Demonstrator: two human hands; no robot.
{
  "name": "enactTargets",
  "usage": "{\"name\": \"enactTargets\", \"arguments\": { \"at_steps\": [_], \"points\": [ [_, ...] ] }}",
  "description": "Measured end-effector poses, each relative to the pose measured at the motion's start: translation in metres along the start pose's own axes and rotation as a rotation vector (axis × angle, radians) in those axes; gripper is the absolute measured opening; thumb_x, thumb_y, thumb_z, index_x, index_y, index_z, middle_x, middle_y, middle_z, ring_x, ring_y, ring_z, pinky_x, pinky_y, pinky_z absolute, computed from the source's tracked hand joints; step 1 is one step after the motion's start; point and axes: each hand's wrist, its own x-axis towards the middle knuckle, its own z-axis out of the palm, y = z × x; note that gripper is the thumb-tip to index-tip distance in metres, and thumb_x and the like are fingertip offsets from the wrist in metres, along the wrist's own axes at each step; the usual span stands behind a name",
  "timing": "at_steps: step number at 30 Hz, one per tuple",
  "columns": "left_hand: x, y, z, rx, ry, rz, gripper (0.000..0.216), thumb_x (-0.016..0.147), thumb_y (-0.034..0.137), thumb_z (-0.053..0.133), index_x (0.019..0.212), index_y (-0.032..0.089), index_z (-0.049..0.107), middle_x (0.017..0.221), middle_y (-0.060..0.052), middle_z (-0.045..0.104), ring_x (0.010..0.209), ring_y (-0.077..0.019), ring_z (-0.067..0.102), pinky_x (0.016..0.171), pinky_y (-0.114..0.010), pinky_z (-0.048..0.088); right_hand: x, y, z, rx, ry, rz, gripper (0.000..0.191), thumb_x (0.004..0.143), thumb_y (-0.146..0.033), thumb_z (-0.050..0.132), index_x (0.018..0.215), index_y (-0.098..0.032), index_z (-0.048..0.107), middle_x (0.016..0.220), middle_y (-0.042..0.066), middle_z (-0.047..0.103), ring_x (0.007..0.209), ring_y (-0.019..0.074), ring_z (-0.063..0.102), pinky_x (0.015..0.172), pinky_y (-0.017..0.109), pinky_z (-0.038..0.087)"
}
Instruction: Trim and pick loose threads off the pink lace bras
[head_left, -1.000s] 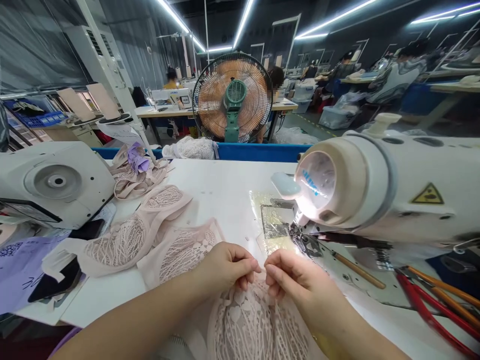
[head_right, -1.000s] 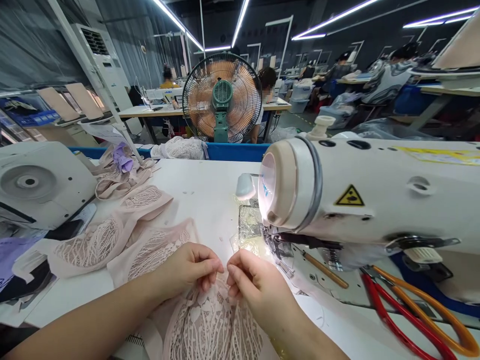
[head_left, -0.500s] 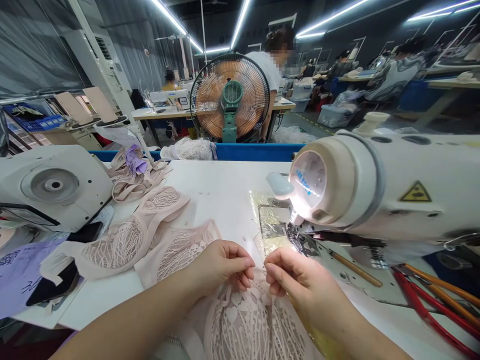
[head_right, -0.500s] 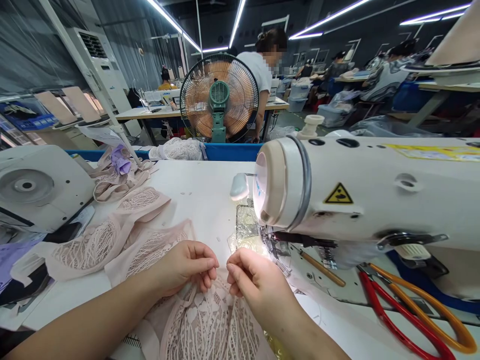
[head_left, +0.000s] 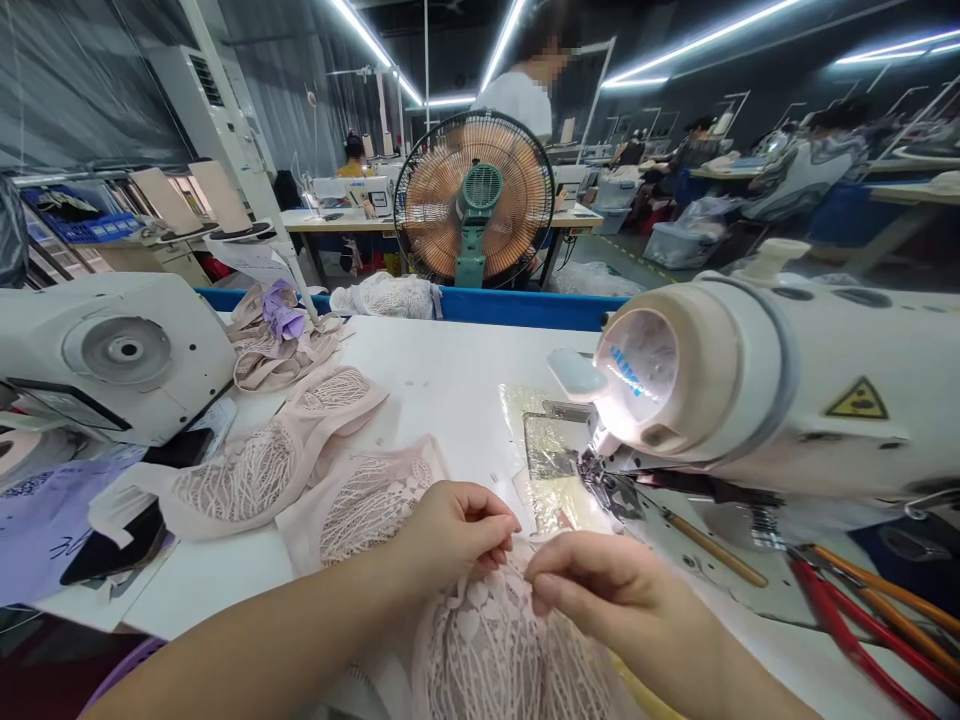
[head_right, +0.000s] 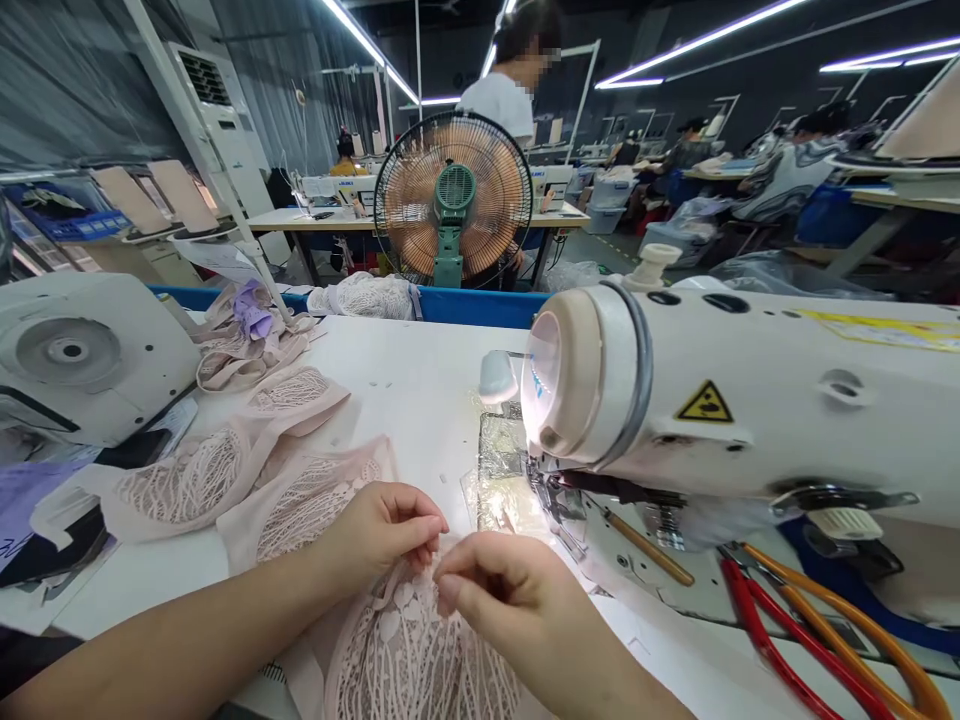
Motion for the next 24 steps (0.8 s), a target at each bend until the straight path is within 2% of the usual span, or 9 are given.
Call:
{"name": "enactTargets", "arguments": {
  "at_steps": [4, 7, 17, 24],
  "points": [
    [-0.003, 0.000, 0.003, 0.025, -0.096, -0.064, 0.017, 0.065, 0.028, 0.061, 0.062, 0.011, 0.061, 0.050, 0.000, 0.056, 0.046, -0.0087, 0.052, 0.048, -0.021, 0.042, 0.014, 0.009, 0.004, -0.075, 0.134, -0.046, 0.023, 0.079, -0.035, 0.052, 0.073, -0.018, 0.065, 0.067, 0.002, 0.055, 0.064, 0.0160, 0.050, 0.060, 0.028, 0.039],
    [-0.004, 0.003, 0.003, 0.009, -0.120, -0.102, 0.019, 0.064, 0.029, 0.062, 0.058, 0.011, 0.060, 0.052, 0.000, 0.057, 0.046, -0.0091, 0.053, 0.049, -0.021, 0.044, 0.019, 0.013, 0.001, -0.102, 0.209, -0.047, 0.024, 0.080, -0.037, 0.051, 0.074, -0.018, 0.064, 0.070, 0.002, 0.054, 0.068, 0.0176, 0.050, 0.063, 0.030, 0.038],
    [-0.003, 0.003, 0.003, -0.045, -0.148, -0.137, 0.022, 0.062, 0.032, 0.064, 0.059, 0.010, 0.060, 0.053, -0.001, 0.058, 0.047, -0.0099, 0.056, 0.050, -0.022, 0.046, 0.020, 0.017, -0.001, -0.199, 0.223, -0.044, 0.021, 0.081, -0.032, 0.049, 0.071, -0.017, 0.060, 0.068, 0.001, 0.052, 0.065, 0.0160, 0.048, 0.059, 0.028, 0.035],
    [-0.004, 0.001, 0.001, -0.015, -0.153, -0.123, 0.017, 0.067, 0.026, 0.060, 0.065, 0.009, 0.062, 0.055, -0.002, 0.060, 0.049, -0.0096, 0.057, 0.052, -0.022, 0.047, 0.019, 0.017, 0.000, -0.208, 0.253, -0.030, 0.021, 0.080, -0.031, 0.049, 0.068, -0.018, 0.059, 0.069, 0.001, 0.052, 0.065, 0.0159, 0.048, 0.058, 0.028, 0.036]
  ]
}}
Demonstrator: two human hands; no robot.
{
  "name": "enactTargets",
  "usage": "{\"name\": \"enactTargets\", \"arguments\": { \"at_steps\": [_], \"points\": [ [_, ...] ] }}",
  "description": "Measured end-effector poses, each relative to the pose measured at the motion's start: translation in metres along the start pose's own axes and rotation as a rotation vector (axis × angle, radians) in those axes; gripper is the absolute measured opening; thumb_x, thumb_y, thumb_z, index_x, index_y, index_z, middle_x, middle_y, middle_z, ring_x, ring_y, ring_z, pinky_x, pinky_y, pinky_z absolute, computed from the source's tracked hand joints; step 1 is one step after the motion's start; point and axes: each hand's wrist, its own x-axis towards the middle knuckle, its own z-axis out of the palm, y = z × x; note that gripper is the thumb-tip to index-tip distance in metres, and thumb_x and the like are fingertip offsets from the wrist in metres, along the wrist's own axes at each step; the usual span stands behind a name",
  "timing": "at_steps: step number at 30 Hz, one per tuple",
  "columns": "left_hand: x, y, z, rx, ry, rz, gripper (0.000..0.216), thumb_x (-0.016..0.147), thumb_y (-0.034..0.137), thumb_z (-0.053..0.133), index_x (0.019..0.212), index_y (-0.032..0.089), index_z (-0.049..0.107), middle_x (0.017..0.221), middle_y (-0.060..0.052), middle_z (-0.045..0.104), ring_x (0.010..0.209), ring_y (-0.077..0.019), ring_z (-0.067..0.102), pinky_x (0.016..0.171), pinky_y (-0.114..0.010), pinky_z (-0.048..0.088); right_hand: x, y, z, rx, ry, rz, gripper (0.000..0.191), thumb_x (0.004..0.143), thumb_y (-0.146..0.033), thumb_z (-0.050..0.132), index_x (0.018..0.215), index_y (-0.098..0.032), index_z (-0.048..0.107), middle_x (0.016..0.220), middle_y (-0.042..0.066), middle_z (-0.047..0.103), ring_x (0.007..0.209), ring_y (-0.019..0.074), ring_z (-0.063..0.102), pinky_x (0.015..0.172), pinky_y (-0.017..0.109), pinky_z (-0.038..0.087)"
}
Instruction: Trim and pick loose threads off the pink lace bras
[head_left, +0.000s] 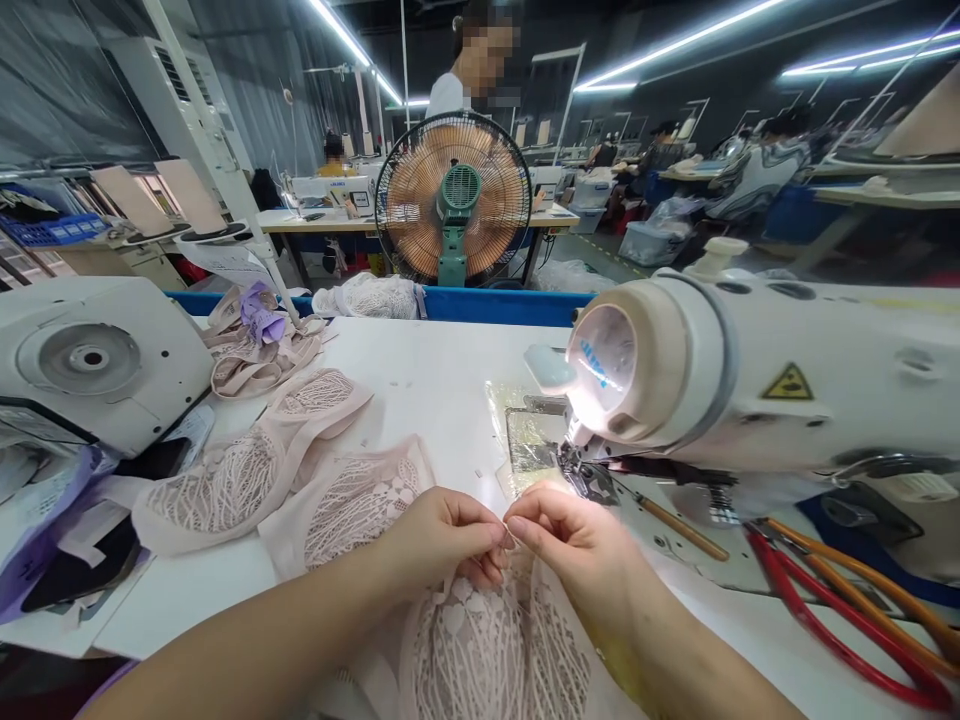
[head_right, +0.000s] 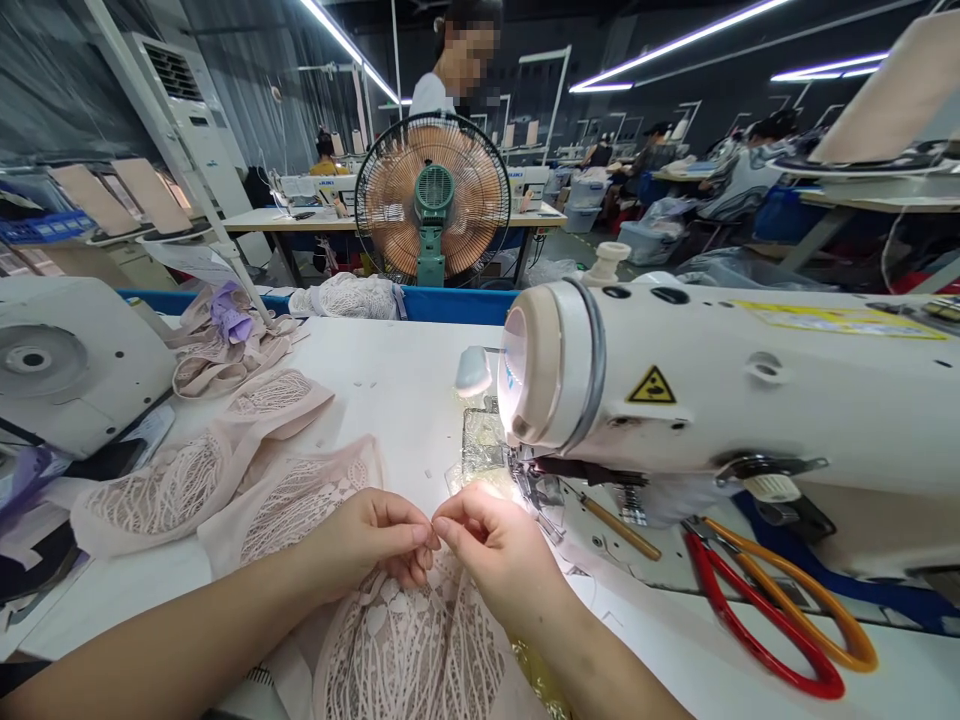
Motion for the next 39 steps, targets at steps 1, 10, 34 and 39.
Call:
{"name": "enactTargets", "arguments": {
  "at_steps": [1, 10, 34, 39],
  "points": [
    [0.000, 0.000, 0.000, 0.017, 0.003, 0.009, 0.014, 0.066, 0.023, 0.060, 0.065, 0.009, 0.062, 0.055, -0.002, 0.061, 0.050, -0.0098, 0.057, 0.052, -0.022, 0.047, 0.000, -0.001, 0.000, 0.000, 0.004, 0.005, 0.020, 0.080, -0.031, 0.049, 0.068, -0.018, 0.059, 0.069, 0.001, 0.052, 0.065, 0.0157, 0.048, 0.057, 0.028, 0.036],
    [-0.002, 0.003, 0.001, 0.037, 0.068, 0.066, 0.011, 0.062, 0.022, 0.061, 0.063, 0.011, 0.060, 0.049, 0.001, 0.055, 0.046, -0.0089, 0.051, 0.049, -0.023, 0.044, -0.003, 0.000, -0.010, -0.018, -0.177, 0.029, 0.035, 0.081, -0.039, 0.050, 0.109, -0.018, 0.051, 0.087, 0.004, 0.058, 0.055, 0.0114, 0.049, 0.049, 0.024, 0.039],
    [-0.008, 0.002, 0.005, 0.368, 0.073, 0.146, 0.009, 0.065, 0.014, 0.047, 0.064, 0.013, 0.056, 0.052, 0.002, 0.051, 0.049, -0.0102, 0.049, 0.048, -0.022, 0.038, -0.003, -0.008, -0.016, -0.236, -0.021, -0.224, 0.015, 0.079, -0.019, 0.043, 0.066, -0.019, 0.048, 0.058, -0.003, 0.043, 0.053, 0.0115, 0.039, 0.048, 0.022, 0.030],
    [-0.010, 0.002, 0.007, 0.369, 0.112, 0.151, 0.008, 0.064, 0.014, 0.047, 0.062, 0.014, 0.055, 0.053, 0.002, 0.052, 0.048, -0.0101, 0.049, 0.047, -0.022, 0.038, -0.005, -0.008, -0.016, -0.266, -0.005, -0.232, 0.016, 0.077, -0.015, 0.042, 0.061, -0.020, 0.041, 0.057, -0.003, 0.041, 0.052, 0.0116, 0.038, 0.047, 0.022, 0.029]
  ]
}}
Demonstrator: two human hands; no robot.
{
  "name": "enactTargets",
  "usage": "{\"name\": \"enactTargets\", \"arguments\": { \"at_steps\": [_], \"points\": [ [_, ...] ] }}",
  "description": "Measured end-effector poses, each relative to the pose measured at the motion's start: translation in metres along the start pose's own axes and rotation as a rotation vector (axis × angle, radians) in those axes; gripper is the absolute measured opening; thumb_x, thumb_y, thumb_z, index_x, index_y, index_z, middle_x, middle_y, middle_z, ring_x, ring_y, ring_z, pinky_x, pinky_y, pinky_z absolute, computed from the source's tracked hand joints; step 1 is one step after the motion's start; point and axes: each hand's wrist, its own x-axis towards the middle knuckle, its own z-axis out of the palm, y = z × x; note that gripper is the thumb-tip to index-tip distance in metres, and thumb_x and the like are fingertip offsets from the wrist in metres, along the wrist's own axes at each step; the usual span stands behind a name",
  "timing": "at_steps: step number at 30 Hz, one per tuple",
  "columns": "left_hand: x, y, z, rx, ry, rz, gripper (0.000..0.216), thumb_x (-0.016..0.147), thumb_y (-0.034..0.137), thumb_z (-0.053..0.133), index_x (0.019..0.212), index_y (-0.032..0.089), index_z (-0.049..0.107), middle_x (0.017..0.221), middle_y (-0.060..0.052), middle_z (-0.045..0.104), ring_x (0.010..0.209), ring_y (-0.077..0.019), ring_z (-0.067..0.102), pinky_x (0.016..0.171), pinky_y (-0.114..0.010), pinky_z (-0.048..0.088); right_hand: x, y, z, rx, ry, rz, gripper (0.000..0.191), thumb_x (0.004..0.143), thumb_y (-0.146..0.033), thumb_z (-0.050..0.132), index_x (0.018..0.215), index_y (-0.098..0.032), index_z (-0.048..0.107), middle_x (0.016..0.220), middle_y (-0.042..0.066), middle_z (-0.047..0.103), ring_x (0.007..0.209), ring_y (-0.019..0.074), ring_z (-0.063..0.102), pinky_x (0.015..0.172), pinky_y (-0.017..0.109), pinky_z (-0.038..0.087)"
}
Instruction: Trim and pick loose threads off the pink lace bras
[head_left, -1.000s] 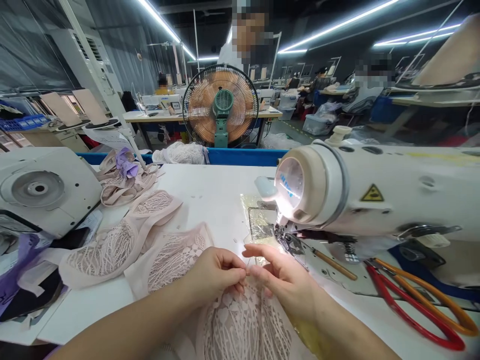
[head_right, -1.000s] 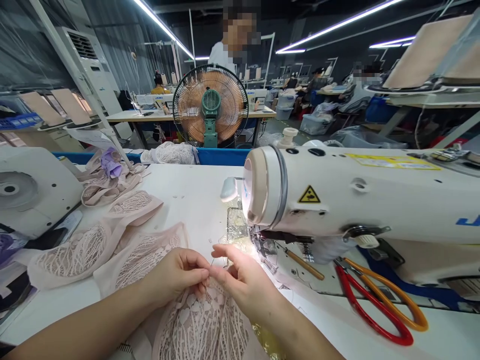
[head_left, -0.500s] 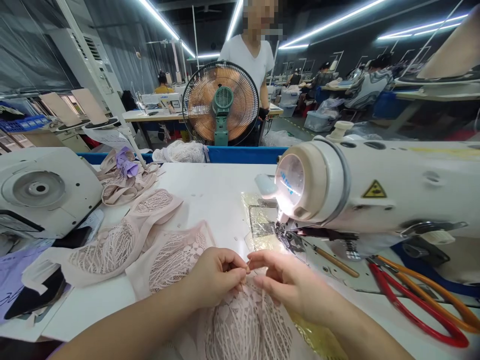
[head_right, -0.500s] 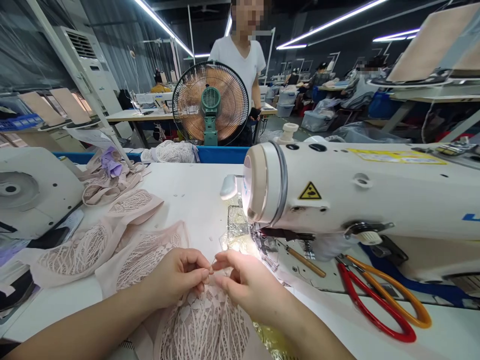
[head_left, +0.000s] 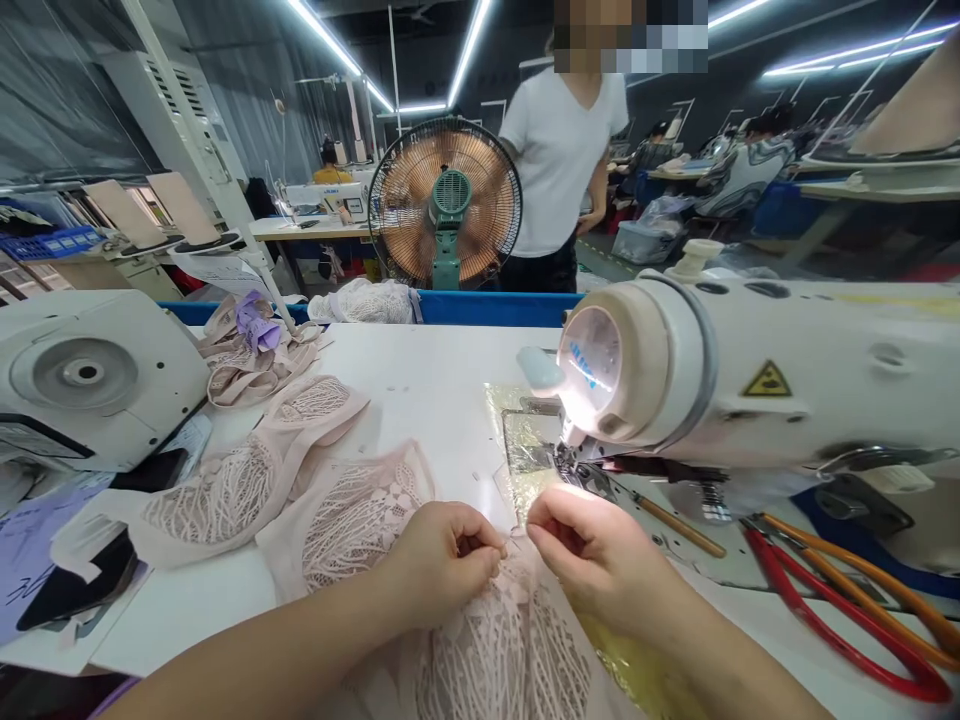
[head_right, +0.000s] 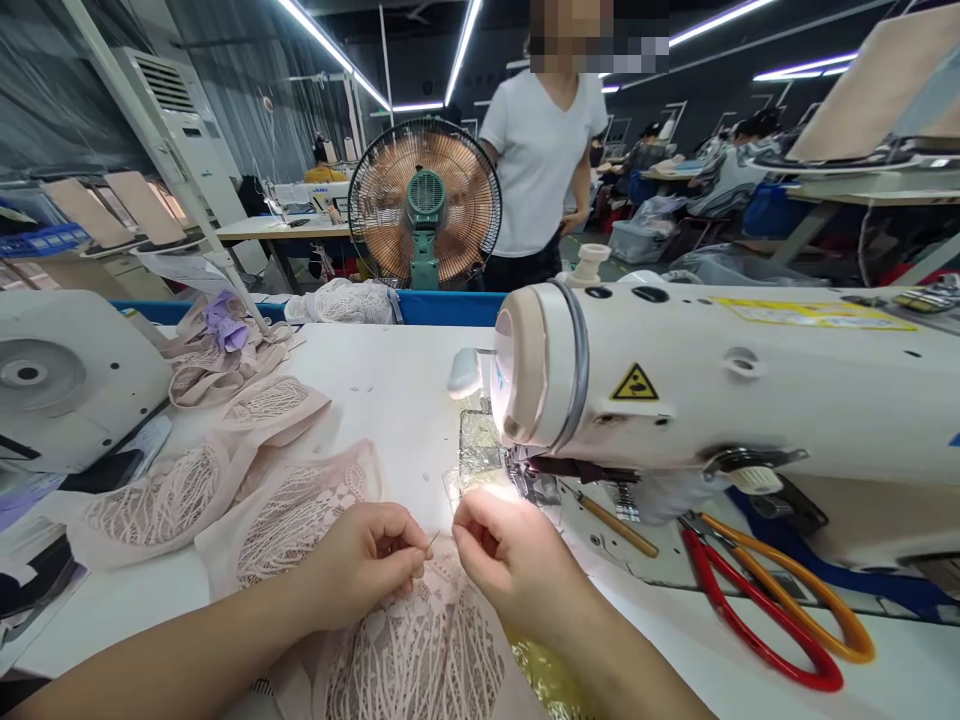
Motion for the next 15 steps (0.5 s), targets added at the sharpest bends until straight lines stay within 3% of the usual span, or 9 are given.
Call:
{"name": "enactTargets", "arguments": {
  "at_steps": [5, 8, 15],
  "points": [
    [0.000, -0.001, 0.002, -0.010, 0.009, -0.006, 0.009, 0.064, 0.015, 0.047, 0.064, 0.015, 0.056, 0.051, 0.003, 0.051, 0.047, -0.0102, 0.050, 0.046, -0.021, 0.038, 0.001, -0.008, -0.002, -0.011, 0.012, -0.106, 0.015, 0.078, -0.012, 0.039, 0.065, -0.020, 0.041, 0.061, -0.002, 0.042, 0.054, 0.0117, 0.038, 0.048, 0.022, 0.030],
    [0.000, -0.001, 0.003, -0.015, 0.028, 0.016, 0.008, 0.064, 0.015, 0.048, 0.062, 0.015, 0.056, 0.053, 0.002, 0.052, 0.050, -0.0110, 0.052, 0.049, -0.022, 0.039, 0.002, -0.006, -0.003, -0.064, 0.028, -0.072, 0.017, 0.078, -0.011, 0.040, 0.064, -0.020, 0.039, 0.061, -0.002, 0.041, 0.055, 0.0122, 0.038, 0.049, 0.022, 0.030],
    [0.002, -0.002, -0.001, -0.072, 0.124, -0.011, 0.007, 0.064, 0.018, 0.051, 0.063, 0.015, 0.057, 0.049, 0.002, 0.051, 0.045, -0.0106, 0.049, 0.045, -0.022, 0.038, -0.011, -0.017, 0.003, -0.131, -0.151, -0.206, 0.019, 0.083, -0.010, 0.034, 0.066, -0.019, 0.036, 0.064, -0.002, 0.041, 0.056, 0.0116, 0.039, 0.050, 0.022, 0.030]
  ]
}}
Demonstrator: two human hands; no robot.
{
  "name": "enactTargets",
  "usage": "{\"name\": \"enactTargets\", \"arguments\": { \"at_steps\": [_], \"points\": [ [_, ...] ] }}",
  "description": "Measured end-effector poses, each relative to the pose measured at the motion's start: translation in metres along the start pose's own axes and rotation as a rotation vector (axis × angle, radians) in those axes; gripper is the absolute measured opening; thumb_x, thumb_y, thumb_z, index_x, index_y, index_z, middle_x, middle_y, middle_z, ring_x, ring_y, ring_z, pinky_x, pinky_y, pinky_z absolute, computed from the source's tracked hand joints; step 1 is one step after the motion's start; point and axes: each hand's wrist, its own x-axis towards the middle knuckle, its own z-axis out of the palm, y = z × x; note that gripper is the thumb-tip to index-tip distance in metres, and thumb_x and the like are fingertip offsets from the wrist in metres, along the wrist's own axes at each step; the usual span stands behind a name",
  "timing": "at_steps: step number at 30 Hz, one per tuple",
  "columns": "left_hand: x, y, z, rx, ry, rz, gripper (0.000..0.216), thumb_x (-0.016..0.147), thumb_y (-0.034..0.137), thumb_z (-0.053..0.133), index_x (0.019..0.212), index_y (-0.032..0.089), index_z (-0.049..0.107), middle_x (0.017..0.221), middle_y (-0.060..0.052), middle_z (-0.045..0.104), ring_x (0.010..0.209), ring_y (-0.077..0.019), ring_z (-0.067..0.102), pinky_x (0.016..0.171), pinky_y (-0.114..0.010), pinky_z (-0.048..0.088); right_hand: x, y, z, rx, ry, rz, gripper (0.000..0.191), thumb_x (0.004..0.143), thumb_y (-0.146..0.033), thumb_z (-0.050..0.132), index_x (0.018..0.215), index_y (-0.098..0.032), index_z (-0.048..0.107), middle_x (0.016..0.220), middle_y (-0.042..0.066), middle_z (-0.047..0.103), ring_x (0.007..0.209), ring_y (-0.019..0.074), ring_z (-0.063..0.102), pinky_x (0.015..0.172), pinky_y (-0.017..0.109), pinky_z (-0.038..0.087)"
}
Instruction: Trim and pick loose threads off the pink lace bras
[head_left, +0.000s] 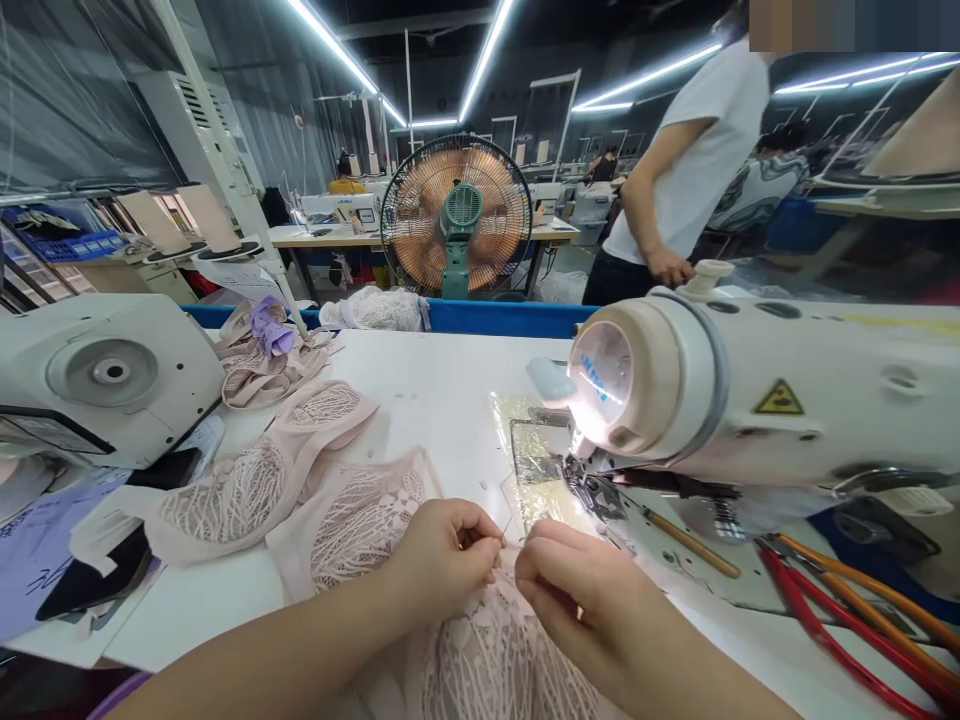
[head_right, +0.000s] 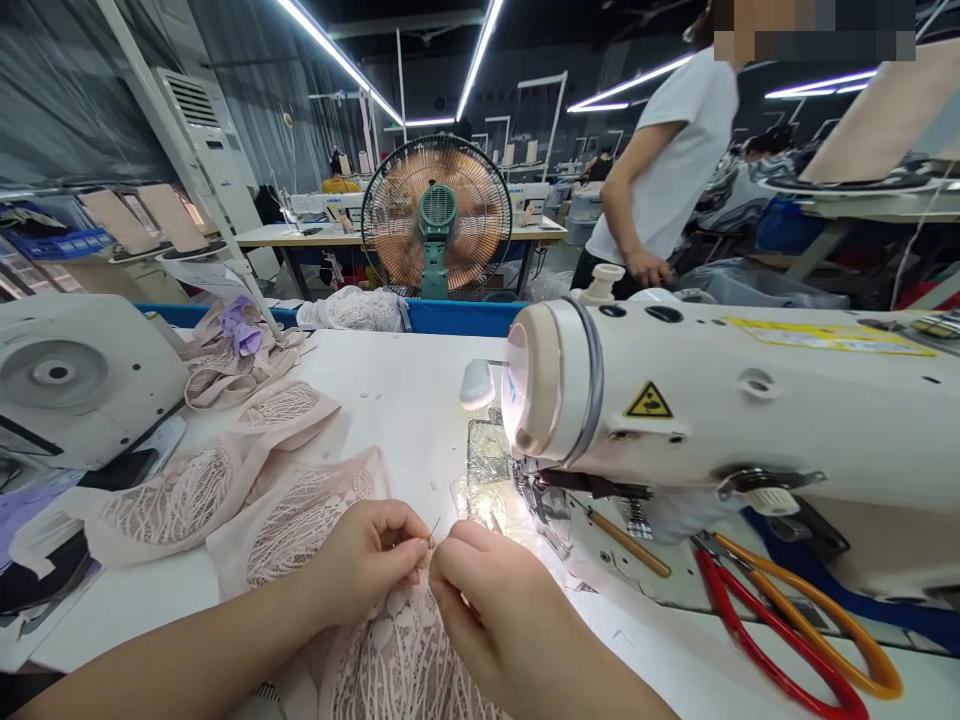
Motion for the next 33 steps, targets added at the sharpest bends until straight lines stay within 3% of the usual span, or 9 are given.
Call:
{"name": "enactTargets", "arguments": {
  "at_steps": [9, 17, 25, 33],
  "points": [
    [0.001, 0.000, 0.001, -0.074, -0.032, -0.026, 0.007, 0.065, 0.020, 0.054, 0.063, 0.013, 0.057, 0.052, 0.002, 0.052, 0.045, -0.0100, 0.050, 0.045, -0.022, 0.040, 0.002, 0.003, -0.008, 0.043, 0.100, 0.118, 0.017, 0.080, -0.011, 0.037, 0.065, -0.020, 0.037, 0.061, -0.003, 0.039, 0.054, 0.0116, 0.036, 0.048, 0.022, 0.029],
    [0.009, -0.006, -0.003, -0.245, -0.039, -0.098, 0.013, 0.065, 0.024, 0.062, 0.067, 0.012, 0.059, 0.054, 0.001, 0.056, 0.049, -0.0093, 0.053, 0.048, -0.021, 0.045, 0.000, 0.002, -0.013, 0.137, 0.080, 0.141, 0.019, 0.078, -0.011, 0.039, 0.062, -0.020, 0.036, 0.060, -0.003, 0.039, 0.055, 0.0115, 0.036, 0.048, 0.023, 0.028],
    [0.007, 0.000, -0.007, -0.594, -0.124, -0.186, 0.021, 0.059, 0.023, 0.073, 0.071, 0.010, 0.063, 0.055, 0.000, 0.059, 0.047, -0.0065, 0.052, 0.048, -0.019, 0.042, 0.004, 0.013, -0.009, 0.156, 0.239, 0.179, 0.019, 0.083, -0.019, 0.039, 0.065, -0.019, 0.042, 0.059, -0.003, 0.039, 0.053, 0.0121, 0.037, 0.048, 0.023, 0.030],
    [0.006, 0.003, -0.008, -0.720, -0.171, -0.142, 0.039, 0.063, 0.019, 0.074, 0.100, 0.012, 0.061, 0.057, 0.001, 0.059, 0.049, -0.0072, 0.054, 0.048, -0.019, 0.041, 0.004, 0.013, -0.007, 0.056, 0.280, 0.121, 0.021, 0.085, -0.017, 0.037, 0.065, -0.020, 0.042, 0.060, -0.002, 0.040, 0.053, 0.0124, 0.039, 0.047, 0.023, 0.030]
  ]
}}
